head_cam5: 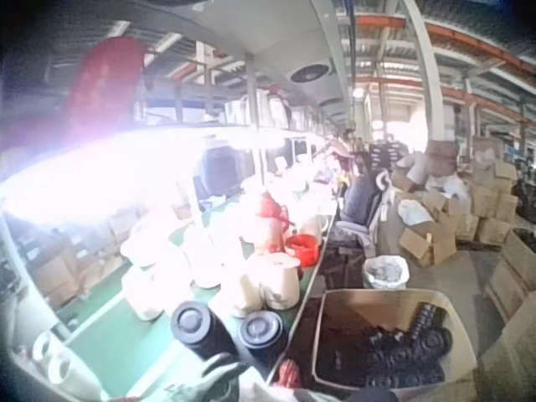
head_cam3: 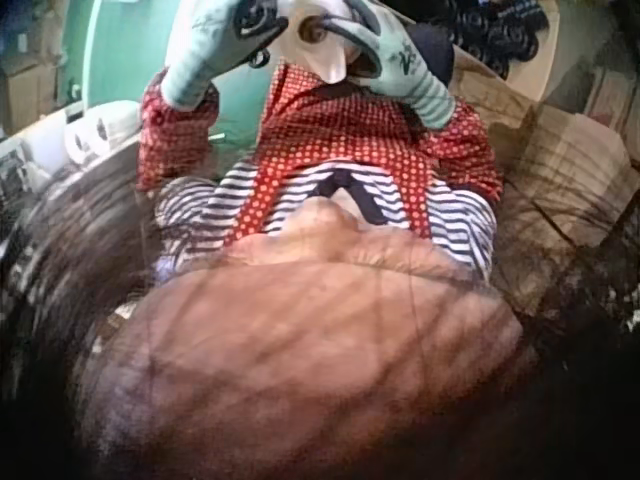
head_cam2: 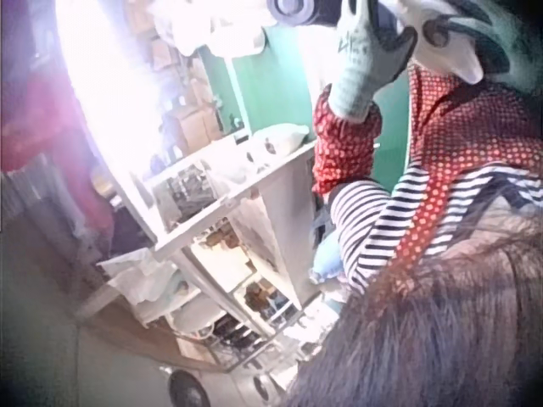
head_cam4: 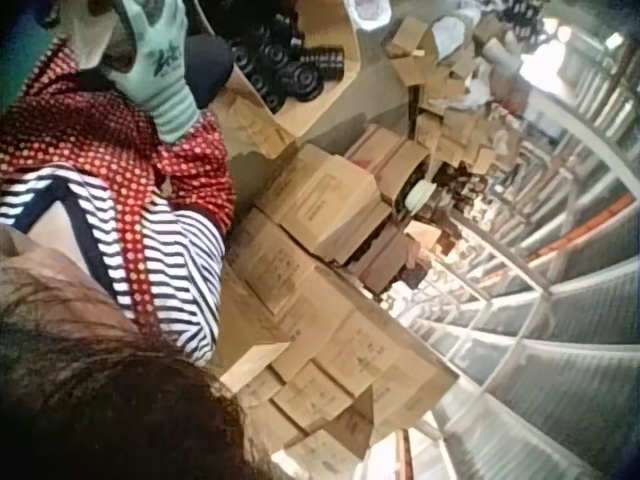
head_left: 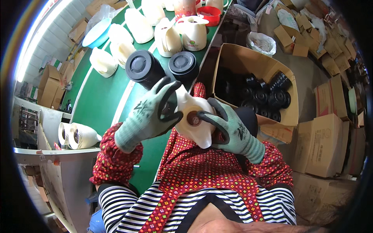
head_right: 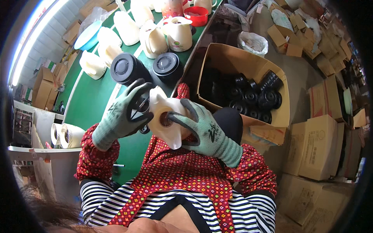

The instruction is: The person repeatedly picks up white plastic pitchers from a green workbench, inserts a black circular base into the bottom opening, and secures a black lid on top. The person handles each pitcher one at a time, rotating it to align the parts before placing the completed unit back on the bench.

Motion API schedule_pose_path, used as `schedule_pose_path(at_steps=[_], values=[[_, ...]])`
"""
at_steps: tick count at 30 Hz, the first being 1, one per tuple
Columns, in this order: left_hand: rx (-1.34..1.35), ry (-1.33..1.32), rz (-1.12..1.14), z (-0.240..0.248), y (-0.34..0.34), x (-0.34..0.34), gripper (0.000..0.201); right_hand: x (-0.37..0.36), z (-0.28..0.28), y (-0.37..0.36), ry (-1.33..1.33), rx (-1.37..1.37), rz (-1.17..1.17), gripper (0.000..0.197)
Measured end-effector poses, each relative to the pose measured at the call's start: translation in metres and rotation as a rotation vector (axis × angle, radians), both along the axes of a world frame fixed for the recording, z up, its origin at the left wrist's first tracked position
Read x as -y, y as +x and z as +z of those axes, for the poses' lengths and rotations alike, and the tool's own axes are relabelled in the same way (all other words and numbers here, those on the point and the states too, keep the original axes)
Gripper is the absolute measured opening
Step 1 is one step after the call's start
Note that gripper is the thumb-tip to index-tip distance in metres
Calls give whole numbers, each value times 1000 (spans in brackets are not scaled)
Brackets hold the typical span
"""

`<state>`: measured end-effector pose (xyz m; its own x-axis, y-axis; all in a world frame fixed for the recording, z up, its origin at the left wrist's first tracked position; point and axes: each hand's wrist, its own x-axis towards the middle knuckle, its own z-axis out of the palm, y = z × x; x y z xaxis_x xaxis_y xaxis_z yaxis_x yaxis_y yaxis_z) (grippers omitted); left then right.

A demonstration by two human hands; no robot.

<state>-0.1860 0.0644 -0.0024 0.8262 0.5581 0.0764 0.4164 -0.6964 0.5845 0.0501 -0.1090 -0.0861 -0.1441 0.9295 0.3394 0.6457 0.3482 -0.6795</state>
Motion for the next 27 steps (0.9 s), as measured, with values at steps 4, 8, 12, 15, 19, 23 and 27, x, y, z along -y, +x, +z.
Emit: schedule_pose_path(at_steps=[4, 8, 12, 15, 19, 23, 27], values=[[7, 171, -385, 0, -1, -1, 96, 4, -4, 9, -35, 68, -18, 92], [-49, 309, -472, -23, 19, 3, 81, 10, 3, 5, -102, 181, -51, 85], [13, 331, -560, -35, 34, 4, 70, 12, 7, -1, -85, 265, -72, 70], [7, 308, -569, -42, 37, 4, 65, 13, 7, -4, -51, 281, -104, 58], [80, 263, -566, -47, 37, 4, 64, 13, 7, -9, -3, 304, -137, 51], [204, 257, -500, -55, 33, 5, 64, 16, 9, -3, -7, 22, -124, 80], [341, 227, -257, -54, 19, 13, 60, 31, -44, 16, -141, -632, -389, 88]])
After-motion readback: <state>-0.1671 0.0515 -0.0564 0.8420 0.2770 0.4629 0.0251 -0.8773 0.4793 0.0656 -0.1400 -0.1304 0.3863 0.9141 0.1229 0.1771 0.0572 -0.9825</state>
